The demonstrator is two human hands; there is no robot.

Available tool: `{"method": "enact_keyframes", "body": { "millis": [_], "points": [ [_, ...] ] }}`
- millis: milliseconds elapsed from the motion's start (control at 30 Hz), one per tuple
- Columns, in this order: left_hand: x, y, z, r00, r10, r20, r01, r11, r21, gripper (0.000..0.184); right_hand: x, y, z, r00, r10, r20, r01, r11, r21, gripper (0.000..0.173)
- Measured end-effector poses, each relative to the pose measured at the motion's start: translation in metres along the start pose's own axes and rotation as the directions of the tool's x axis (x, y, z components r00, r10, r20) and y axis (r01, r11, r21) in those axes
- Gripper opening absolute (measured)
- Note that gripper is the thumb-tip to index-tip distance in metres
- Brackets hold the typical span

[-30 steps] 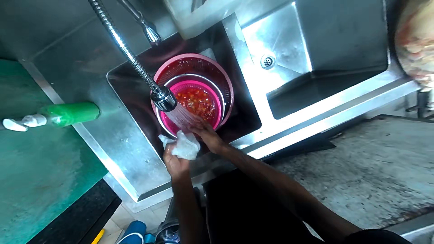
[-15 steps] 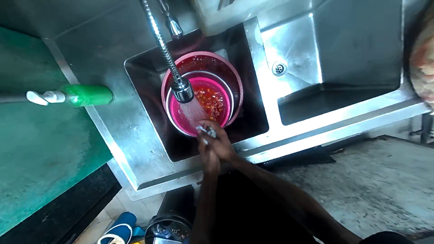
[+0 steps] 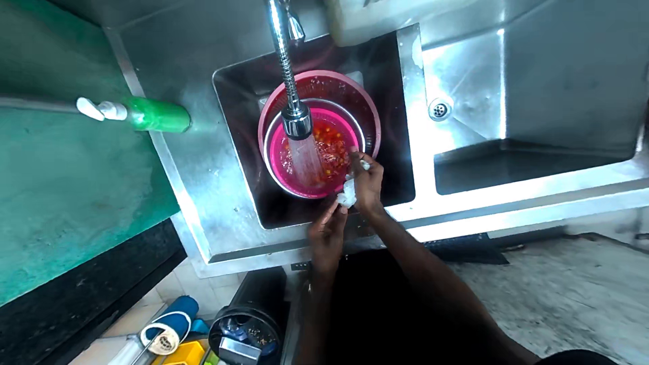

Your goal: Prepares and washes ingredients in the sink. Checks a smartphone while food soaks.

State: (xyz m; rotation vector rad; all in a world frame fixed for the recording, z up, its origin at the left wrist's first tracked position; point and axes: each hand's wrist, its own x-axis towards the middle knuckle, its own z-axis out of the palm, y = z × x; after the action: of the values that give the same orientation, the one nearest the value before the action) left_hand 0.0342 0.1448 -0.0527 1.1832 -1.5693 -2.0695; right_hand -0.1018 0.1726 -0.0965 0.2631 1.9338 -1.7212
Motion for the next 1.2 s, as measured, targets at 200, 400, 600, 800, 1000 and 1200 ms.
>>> {"method": "enact_keyframes", "body": {
  "millis": [200,400,600,800,1000,1200],
  "points": [
    [-0.004,-0.001,-0.004,0.983,-0.17,0.074,0.169,0.985,0.018,0.04,-0.036,-0.001,0.011,0.974,-0.054,0.218,0.099,0.975,-0.199,0.035],
    [0.019,0.017,-0.049,0.963,-0.2,0.179,0.238,0.944,-0.229,0.05,-0.072,0.0,0.032,0.789,-0.226,0.572,0.386,0.906,-0.174,0.084],
    [0.009,0.01,-0.108,0.994,-0.035,0.102,0.085,0.835,-0.543,0.046,-0.122,-0.009,0.065,0.66,-0.244,0.711,0.687,0.579,-0.439,0.088],
    [-0.081,-0.025,-0.224,0.988,-0.126,-0.094,0.009,0.642,-0.767,0.03,-0.159,0.033,0.077,0.614,-0.199,0.764,0.478,0.864,-0.16,0.073],
    [-0.252,-0.116,-0.403,0.8,-0.309,-0.515,-0.273,0.577,-0.77,0.032,-0.187,0.089,0.091,0.792,0.016,0.61,0.277,0.881,-0.384,0.058],
    [-0.433,-0.237,-0.539,0.282,-0.675,-0.682,-0.61,0.423,-0.67,0.034,-0.219,0.094,0.125,0.763,-0.084,0.641,0.507,0.694,-0.511,0.056]
  ]
}}
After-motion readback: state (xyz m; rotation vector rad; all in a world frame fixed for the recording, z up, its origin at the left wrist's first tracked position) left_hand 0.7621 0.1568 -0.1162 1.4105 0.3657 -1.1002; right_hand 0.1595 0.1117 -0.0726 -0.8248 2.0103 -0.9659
